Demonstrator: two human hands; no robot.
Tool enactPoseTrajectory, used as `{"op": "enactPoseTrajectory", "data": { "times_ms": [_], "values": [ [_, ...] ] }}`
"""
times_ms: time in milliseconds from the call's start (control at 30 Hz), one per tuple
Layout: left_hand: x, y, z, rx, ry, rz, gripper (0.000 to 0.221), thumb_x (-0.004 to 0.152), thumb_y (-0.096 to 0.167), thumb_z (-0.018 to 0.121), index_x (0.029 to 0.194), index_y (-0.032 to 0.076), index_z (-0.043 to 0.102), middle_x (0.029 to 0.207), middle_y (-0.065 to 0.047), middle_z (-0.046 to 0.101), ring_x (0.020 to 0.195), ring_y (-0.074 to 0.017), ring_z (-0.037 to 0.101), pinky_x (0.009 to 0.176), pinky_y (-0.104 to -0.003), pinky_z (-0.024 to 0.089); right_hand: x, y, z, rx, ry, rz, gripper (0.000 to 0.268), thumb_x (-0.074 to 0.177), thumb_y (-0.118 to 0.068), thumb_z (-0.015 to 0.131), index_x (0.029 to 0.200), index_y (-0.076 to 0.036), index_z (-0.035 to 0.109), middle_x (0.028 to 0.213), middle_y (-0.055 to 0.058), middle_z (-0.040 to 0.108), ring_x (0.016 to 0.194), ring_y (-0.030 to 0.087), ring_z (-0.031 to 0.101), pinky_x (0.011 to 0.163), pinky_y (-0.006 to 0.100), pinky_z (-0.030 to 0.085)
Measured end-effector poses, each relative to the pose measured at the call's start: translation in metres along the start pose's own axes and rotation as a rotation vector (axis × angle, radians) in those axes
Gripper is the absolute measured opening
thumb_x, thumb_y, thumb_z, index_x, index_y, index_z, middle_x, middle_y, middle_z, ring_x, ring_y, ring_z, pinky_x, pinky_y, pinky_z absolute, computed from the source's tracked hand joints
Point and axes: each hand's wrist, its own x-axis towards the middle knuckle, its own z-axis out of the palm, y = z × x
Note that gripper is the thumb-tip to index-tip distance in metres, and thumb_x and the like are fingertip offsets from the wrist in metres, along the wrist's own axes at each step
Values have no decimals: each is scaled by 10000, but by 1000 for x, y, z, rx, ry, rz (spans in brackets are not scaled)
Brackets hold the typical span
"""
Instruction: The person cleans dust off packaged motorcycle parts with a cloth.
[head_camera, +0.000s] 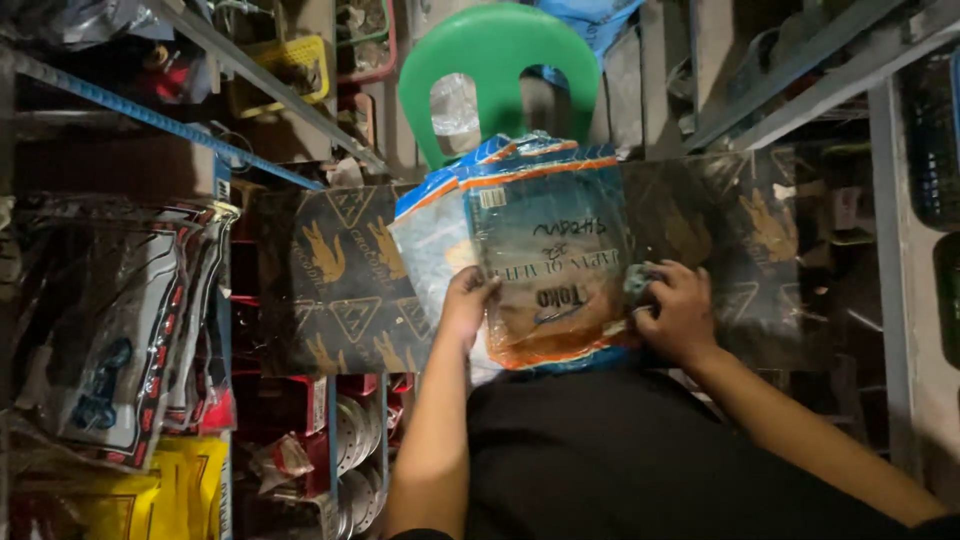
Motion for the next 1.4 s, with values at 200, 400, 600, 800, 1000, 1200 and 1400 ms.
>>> {"op": "enactPoseTrajectory", "data": {
  "times_ms": [200, 400, 600, 800, 1000, 1200, 1400],
  "values": [
    [11, 33, -10, -70, 20, -2, 179, 936, 88, 662, 1104, 37, 696, 934, -37, 718, 822, -135, 638, 739, -290, 521, 31, -45, -59, -350, -384, 278, 351, 775, -392, 742, 941, -90, 810, 1531, 161, 461, 1426, 382, 335, 1115, 679, 214],
    [8, 38, -35, -197, 9, 11, 287, 981, 103, 667, 1263, 45, 663, 1061, -57, 707, 931, -160, 643, 806, -331, 542, 47, -57, -44, 152, -34, -57, 534, 879, -321, 704, 1277, 32, 652, 1483, 280, 504, 1349, 447, 490, 1134, 508, 415],
    [-1, 36, -38, -518, -19, 10, 351, 1005, 84, 621, 1355, 54, 620, 1197, -54, 725, 1079, -170, 671, 950, -331, 542, 70, -75, -32, 328, -176, 116, 595, 924, -328, 720, 1361, 42, 560, 1273, 277, 617, 1173, 440, 595, 985, 479, 483],
    [-6, 77, -21, -543, -70, 60, 378, 1015, 84, 620, 1389, 38, 592, 1221, -70, 704, 1079, -172, 671, 949, -334, 544, 84, -55, -17, 846, -132, 164, 286, 1005, -187, 601, 1217, 3, 628, 1091, 116, 732, 983, 209, 689, 870, 345, 551],
    [-27, 157, 2, -162, -124, 172, 589, 951, 93, 672, 1497, 44, 456, 1258, -97, 655, 1063, -174, 644, 923, -337, 519, 110, -62, -42, 990, 68, 242, 162, 1093, -189, 534, 1108, -39, 593, 900, 6, 600, 796, 108, 557, 715, 293, 486],
    [-29, 163, 41, 81, 149, 583, 603, 1001, 145, 664, 1521, -38, 422, 1446, -132, 581, 1318, -193, 555, 1123, -340, 417, 126, -102, -99, 862, 122, 249, 250, 1133, -274, 534, 1049, -43, 581, 839, -25, 560, 766, 79, 520, 673, 271, 452],
    [-40, 172, 59, -48, 285, 600, 476, 1033, 176, 624, 1444, -34, 507, 1286, -123, 661, 1167, -166, 620, 1033, -304, 482, 132, -99, -101, 860, 193, 159, 251, 1118, -283, 546, 1086, -40, 601, 858, -49, 566, 784, 60, 490, 693, 262, 443]
  ]
}}
